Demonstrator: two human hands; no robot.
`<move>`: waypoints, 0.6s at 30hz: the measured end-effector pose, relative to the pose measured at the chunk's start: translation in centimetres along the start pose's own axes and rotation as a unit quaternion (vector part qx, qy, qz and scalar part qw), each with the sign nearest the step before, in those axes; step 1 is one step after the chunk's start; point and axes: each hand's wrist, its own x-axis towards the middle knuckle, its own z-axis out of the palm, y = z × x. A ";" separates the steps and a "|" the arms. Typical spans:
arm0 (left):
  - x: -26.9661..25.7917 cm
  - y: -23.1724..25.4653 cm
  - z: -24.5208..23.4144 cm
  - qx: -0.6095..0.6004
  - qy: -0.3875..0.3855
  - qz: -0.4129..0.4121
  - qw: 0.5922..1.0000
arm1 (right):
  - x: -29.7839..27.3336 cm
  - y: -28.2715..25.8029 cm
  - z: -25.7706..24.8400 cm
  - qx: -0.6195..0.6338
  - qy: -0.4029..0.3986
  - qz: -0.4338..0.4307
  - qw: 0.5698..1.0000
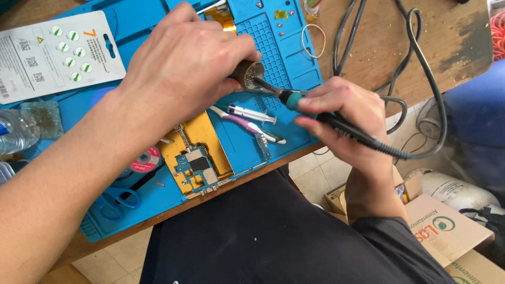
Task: The person solders a small electronic component onto a circuit board using a soldering iron and solder wire. They then clean the soldering iron tip in a small container and use a cotton swab to clean the circuit board.
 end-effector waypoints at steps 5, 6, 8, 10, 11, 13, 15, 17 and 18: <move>0.4 0.1 0.1 0.014 0.002 -0.002 1.000 | -1.3 2.5 2.0 -0.079 0.119 0.045 0.989; 0.2 0.0 0.2 0.004 -0.001 -0.009 1.000 | -1.0 2.0 2.2 -0.086 0.101 0.018 0.991; -0.1 0.0 0.3 0.007 0.003 -0.006 1.000 | 0.5 -0.1 0.9 -0.068 0.018 -0.024 0.997; -0.1 0.0 0.2 0.010 0.008 0.001 1.000 | 0.5 -0.2 0.3 -0.052 -0.063 -0.064 0.995; 0.0 0.2 0.2 0.024 0.006 0.003 1.000 | -0.2 0.8 0.5 -0.062 -0.005 0.002 0.998; 0.3 0.3 0.2 0.038 0.007 0.007 0.999 | -0.7 1.7 0.7 -0.073 0.053 0.067 0.994; 0.1 0.0 0.4 0.025 0.012 0.001 1.000 | -0.3 1.7 1.2 -0.082 0.064 0.002 0.995; 0.0 -0.2 0.4 0.015 -0.005 -0.012 1.000 | 1.0 0.5 1.4 -0.055 0.015 -0.043 0.997; 0.2 -0.3 0.5 0.006 -0.019 -0.018 1.000 | 1.5 -0.1 1.4 -0.035 -0.028 -0.086 0.995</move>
